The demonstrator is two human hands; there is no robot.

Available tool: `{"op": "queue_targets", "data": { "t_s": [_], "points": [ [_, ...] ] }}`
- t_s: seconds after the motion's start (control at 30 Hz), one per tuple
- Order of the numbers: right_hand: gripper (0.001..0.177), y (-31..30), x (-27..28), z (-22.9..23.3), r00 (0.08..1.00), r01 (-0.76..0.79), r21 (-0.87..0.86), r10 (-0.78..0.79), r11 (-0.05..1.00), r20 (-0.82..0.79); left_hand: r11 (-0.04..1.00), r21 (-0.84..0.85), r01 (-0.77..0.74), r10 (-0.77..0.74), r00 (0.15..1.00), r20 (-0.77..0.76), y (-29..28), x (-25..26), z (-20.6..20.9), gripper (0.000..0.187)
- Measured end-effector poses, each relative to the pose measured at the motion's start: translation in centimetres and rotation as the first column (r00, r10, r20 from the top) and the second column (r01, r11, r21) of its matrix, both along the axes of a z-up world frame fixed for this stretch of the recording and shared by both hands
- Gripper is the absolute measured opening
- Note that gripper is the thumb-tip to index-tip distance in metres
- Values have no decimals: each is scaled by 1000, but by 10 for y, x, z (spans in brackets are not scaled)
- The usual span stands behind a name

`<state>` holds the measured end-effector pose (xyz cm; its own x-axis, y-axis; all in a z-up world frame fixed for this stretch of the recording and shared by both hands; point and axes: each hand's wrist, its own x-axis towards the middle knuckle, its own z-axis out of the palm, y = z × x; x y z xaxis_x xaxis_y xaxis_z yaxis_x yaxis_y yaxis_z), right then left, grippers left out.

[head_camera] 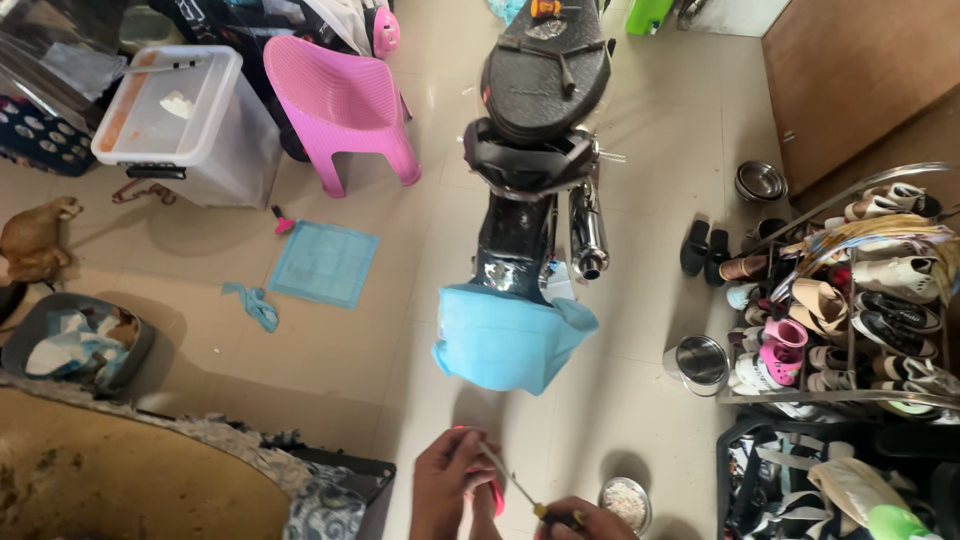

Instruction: The person is repairing a motorcycle by tightening bolts and adjusting parts near the front wheel and handlebar area using a screwdriver and their hands.

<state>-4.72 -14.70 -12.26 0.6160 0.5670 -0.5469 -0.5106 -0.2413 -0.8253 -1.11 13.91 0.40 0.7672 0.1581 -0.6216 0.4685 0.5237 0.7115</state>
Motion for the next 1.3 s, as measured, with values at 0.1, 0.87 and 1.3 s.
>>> {"op": "queue_targets", "data": {
  "t_s": [0.1,0.87,1.3],
  "points": [
    [27,56,19,41,987,40,34,-34,999,-157,998,33,-47,48,998,-38,60,-4,-7,28],
    [37,60,167,138,943,270,25,-260,962,-206,869,74,489,-489,872,-26,-9,244,59,35],
    [35,-123,316,15,783,516,-18,-481,856,-395,911,-67,407,-412,887,-211,-264,415,-126,34]
  ]
}}
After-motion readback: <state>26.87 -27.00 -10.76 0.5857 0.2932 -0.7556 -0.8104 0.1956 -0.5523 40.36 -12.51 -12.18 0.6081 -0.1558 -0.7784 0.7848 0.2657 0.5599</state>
